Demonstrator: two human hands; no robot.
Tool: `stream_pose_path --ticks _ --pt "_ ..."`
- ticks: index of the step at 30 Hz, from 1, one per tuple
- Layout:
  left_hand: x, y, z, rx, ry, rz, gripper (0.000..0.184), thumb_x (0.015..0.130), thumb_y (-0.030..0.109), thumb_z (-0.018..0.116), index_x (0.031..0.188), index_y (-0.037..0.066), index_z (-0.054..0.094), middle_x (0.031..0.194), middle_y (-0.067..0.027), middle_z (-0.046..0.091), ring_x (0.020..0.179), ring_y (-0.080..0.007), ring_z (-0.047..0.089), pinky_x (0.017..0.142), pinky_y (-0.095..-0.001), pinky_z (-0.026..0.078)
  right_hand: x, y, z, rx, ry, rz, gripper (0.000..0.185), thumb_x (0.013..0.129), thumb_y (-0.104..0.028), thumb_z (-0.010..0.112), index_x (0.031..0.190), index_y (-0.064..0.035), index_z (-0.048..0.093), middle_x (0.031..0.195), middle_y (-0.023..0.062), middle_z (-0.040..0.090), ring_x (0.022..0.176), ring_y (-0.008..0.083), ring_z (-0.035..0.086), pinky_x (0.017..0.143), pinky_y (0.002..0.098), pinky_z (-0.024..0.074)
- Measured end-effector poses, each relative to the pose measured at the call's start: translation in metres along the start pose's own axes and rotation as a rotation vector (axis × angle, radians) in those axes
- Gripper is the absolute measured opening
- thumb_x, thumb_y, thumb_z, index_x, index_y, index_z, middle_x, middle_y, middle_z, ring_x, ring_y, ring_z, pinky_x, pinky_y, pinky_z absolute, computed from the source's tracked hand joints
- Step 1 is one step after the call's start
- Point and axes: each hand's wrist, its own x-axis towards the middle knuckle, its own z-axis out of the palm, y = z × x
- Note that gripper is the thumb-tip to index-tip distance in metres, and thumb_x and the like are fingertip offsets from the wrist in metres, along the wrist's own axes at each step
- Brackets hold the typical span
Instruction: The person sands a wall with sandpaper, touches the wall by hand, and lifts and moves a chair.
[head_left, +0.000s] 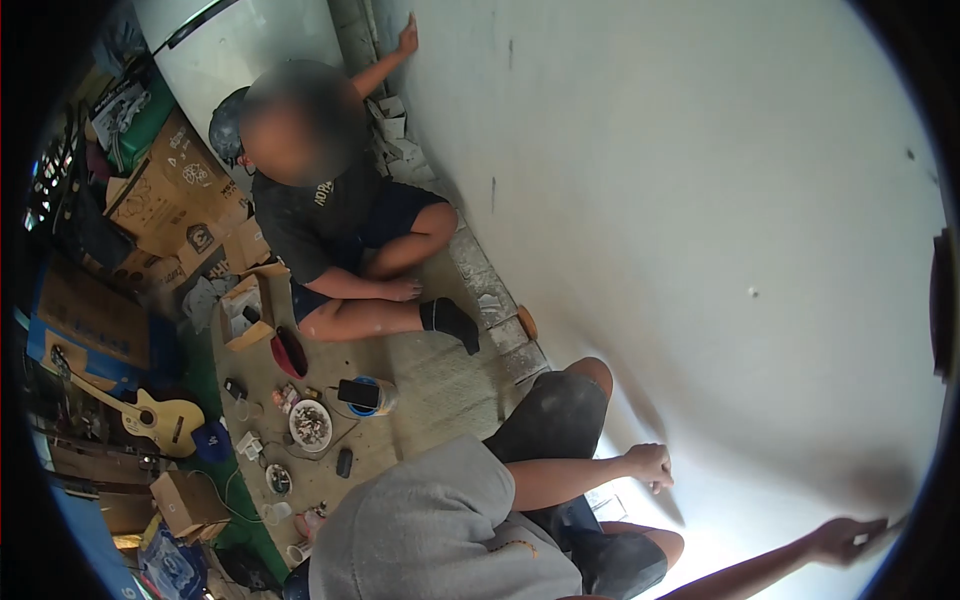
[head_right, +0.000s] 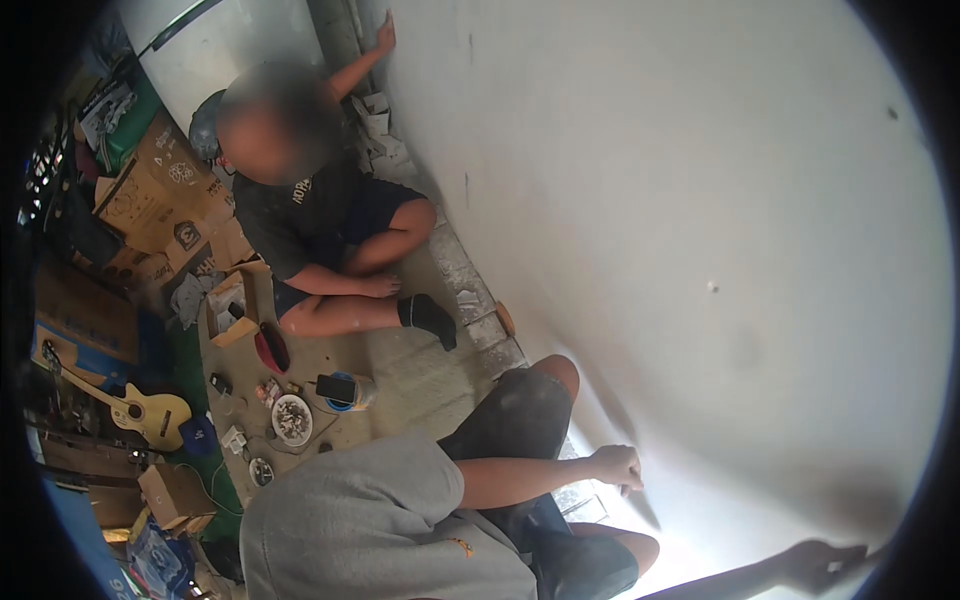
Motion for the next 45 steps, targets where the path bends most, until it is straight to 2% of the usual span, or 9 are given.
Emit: stream_pose_path --ticks 6,9,13,16,23,27,30,38,45 --pt "0.004 0.016 -0.001 0.057 0.183 0.04 0.035 0.079 0.037 0.053 0.064 0.008 0.065 0.06 -0.0026 0.065 0.066 -0.0193 0.064 0.069 -0.0339 0.049 -0.028 -0.034 0.032 -0.432 -0.55 -0.666 0.039 0.09 -0.008 0.044 0.128 -0.0076 0.051 0.134 0.0078 0.048 0.126 0.0246 0.043 0.105 0.0392 0.0321" --pt "0.004 0.015 -0.005 0.006 0.231 0.023 0.034 0.082 0.038 0.05 0.081 0.007 0.064 0.069 -0.0063 0.066 0.074 -0.0229 0.065 0.074 -0.0363 0.047 0.006 -0.032 0.037 -0.362 -0.092 -0.475 0.041 0.086 -0.008 0.05 0.127 -0.0078 0.052 0.132 0.0078 0.05 0.126 0.024 0.044 0.105 0.0403 0.0314" --pt "0.01 0.022 -0.015 -0.159 0.3 0.033 0.045 0.085 0.048 0.046 0.093 0.007 0.064 0.077 -0.0089 0.066 0.078 -0.0237 0.064 0.076 -0.0377 0.046 -0.048 -0.057 0.04 -0.408 -0.515 -0.596 0.044 0.086 -0.003 0.048 0.129 -0.0062 0.049 0.135 0.0085 0.047 0.125 0.0238 0.044 0.103 0.0394 0.033" --pt "0.016 0.013 -0.008 -0.537 0.395 0.281 0.032 0.074 0.035 0.075 0.085 0.006 0.068 0.079 -0.0039 0.066 0.073 -0.0119 0.059 0.069 -0.0269 0.047 -0.006 0.017 0.032 -0.712 -0.184 -0.437 0.046 0.088 -0.01 0.044 0.134 -0.0046 0.043 0.137 0.0109 0.045 0.129 0.0221 0.04 0.106 0.0409 0.0274" --pt "0.004 0.012 -0.047 -1.028 0.61 0.056 0.033 0.076 0.039 0.073 0.081 0.007 0.062 0.068 0.0009 0.055 0.061 -0.0101 0.052 0.068 -0.0261 0.043 -0.01 -0.126 0.038 -0.136 -0.861 -0.592 0.045 0.087 -0.006 0.045 0.132 -0.0094 0.046 0.138 0.0098 0.043 0.131 0.0279 0.036 0.111 0.0497 0.0126" --pt "0.003 0.009 -0.048 -1.073 0.641 0.047 0.032 0.073 0.038 0.076 0.073 0.009 0.062 0.068 0.0013 0.053 0.06 -0.0089 0.047 0.064 -0.0255 0.042 0.03 -0.148 0.062 -0.244 -0.211 -0.069 0.041 0.093 -0.007 0.037 0.134 -0.0026 0.041 0.143 0.0129 0.034 0.135 0.0275 0.028 0.111 0.0465 0.0114" --pt "0.003 0.015 -0.054 -1.039 0.617 0.075 0.033 0.075 0.037 0.075 0.067 0.014 0.053 0.061 0.0046 0.045 0.057 -0.0066 0.043 0.059 -0.0228 0.037 -0.02 -0.161 0.067 0.093 -0.978 -0.682 0.057 0.081 -0.005 0.049 0.137 -0.0116 0.04 0.143 0.0082 0.037 0.135 0.0236 0.03 0.111 0.049 0.0105" --pt "0.007 -0.002 -0.054 -1.055 0.58 0.026 0.032 0.071 0.035 0.079 0.068 0.008 0.063 0.073 -0.0019 0.058 0.061 -0.0088 0.049 0.059 -0.0248 0.042 0.077 -0.141 0.067 -0.276 0.172 -0.319 0.055 0.083 -0.003 0.048 0.137 -0.007 0.038 0.144 0.0176 0.03 0.136 0.0335 0.023 0.109 0.0522 0.0167" --pt "0.007 -0.001 -0.057 -1.042 0.569 0.002 0.031 0.071 0.032 0.08 0.069 0.006 0.063 0.073 -0.0038 0.058 0.059 -0.0088 0.049 0.057 -0.0234 0.041 0.018 -0.182 0.089 -0.015 -1.035 -0.867 0.055 0.08 -0.007 0.051 0.134 -0.0123 0.044 0.141 0.0031 0.04 0.132 0.0196 0.035 0.11 0.0442 0.0221"
